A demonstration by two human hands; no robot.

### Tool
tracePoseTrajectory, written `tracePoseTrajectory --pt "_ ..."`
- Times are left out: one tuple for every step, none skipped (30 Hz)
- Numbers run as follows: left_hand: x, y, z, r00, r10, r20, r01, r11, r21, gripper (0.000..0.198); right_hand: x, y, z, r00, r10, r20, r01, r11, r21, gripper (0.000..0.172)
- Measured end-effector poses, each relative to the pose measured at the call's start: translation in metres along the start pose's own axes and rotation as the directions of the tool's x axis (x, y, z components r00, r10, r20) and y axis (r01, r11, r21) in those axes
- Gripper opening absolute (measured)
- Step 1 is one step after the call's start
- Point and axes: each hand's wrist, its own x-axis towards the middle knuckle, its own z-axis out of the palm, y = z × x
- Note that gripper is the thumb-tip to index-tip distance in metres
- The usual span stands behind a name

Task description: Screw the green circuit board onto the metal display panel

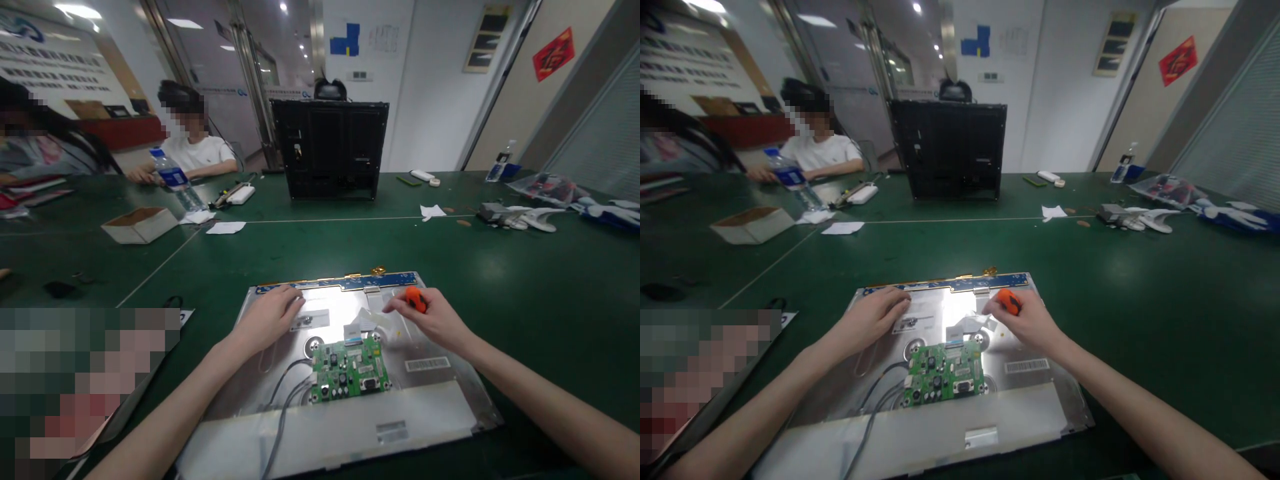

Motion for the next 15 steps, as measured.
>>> tracePoseTrajectory --pt "0.0 0.0 0.001 1.0 -0.007 -0.013 0.007 1.0 -0.009 0.043 0.006 -0.002 0.003 0.997 0.066 0.028 -0.069 0.988 0.139 0.034" --pt "-0.001 0.0 0.002 1.0 -0.005 -0.028 0.005 1.0 -0.015 0.043 0.012 -0.002 0.006 0.989 0.131 0.064 -0.143 0.952 0.271 0.038" --pt "-0.003 -0.001 0.004 0.999 0.007 -0.042 -0.008 1.0 -0.018 0.043 0.018 -0.001 0.009 0.977 0.186 0.102 -0.212 0.898 0.386 0.041" --pt "-0.006 -0.003 0.006 0.998 0.026 -0.057 -0.027 0.999 -0.019 0.043 0.023 0.002 0.013 0.962 0.23 0.145 -0.272 0.836 0.477 0.044" --pt "-0.008 -0.005 0.008 0.996 0.052 -0.067 -0.053 0.998 -0.017 0.043 0.028 0.005 0.016 0.947 0.26 0.188 -0.321 0.78 0.538 0.048" --pt "-0.01 -0.007 0.01 0.994 0.078 -0.078 -0.079 0.997 -0.012 0.042 0.032 0.01 0.02 0.931 0.279 0.233 -0.364 0.739 0.568 0.054" --pt "-0.012 -0.008 0.011 0.991 0.099 -0.087 -0.1 0.995 -0.007 0.041 0.036 0.015 0.023 0.916 0.296 0.271 -0.401 0.713 0.576 0.06" --pt "-0.014 -0.01 0.012 0.989 0.119 -0.091 -0.12 0.993 -0.005 0.04 0.04 0.019 0.027 0.901 0.317 0.295 -0.432 0.698 0.571 0.065" --pt "-0.015 -0.011 0.012 0.986 0.139 -0.093 -0.14 0.99 -0.008 0.039 0.043 0.024 0.032 0.89 0.343 0.301 -0.457 0.684 0.568 0.067" --pt "-0.016 -0.013 0.012 0.983 0.161 -0.093 -0.163 0.987 -0.016 0.037 0.045 0.027 0.036 0.886 0.363 0.289 -0.464 0.673 0.577 0.067" --pt "-0.017 -0.013 0.011 0.979 0.184 -0.092 -0.187 0.982 -0.024 0.035 0.047 0.029 0.039 0.886 0.376 0.271 -0.462 0.662 0.591 0.067" --pt "-0.018 -0.014 0.01 0.974 0.206 -0.089 -0.21 0.977 -0.033 0.032 0.048 0.031 0.043 0.886 0.382 0.264 -0.461 0.653 0.602 0.066" --pt "-0.019 -0.015 0.01 0.971 0.225 -0.083 -0.229 0.973 -0.04 0.03 0.049 0.031 0.046 0.887 0.383 0.258 -0.456 0.645 0.613 0.065" --pt "-0.019 -0.015 0.009 0.968 0.237 -0.078 -0.241 0.969 -0.046 0.027 0.049 0.031 0.048 0.889 0.382 0.251 -0.45 0.638 0.625 0.064" --pt "-0.02 -0.015 0.009 0.967 0.246 -0.069 -0.25 0.967 -0.053 0.026 0.049 0.031 0.05 0.891 0.381 0.245 -0.445 0.632 0.635 0.062"
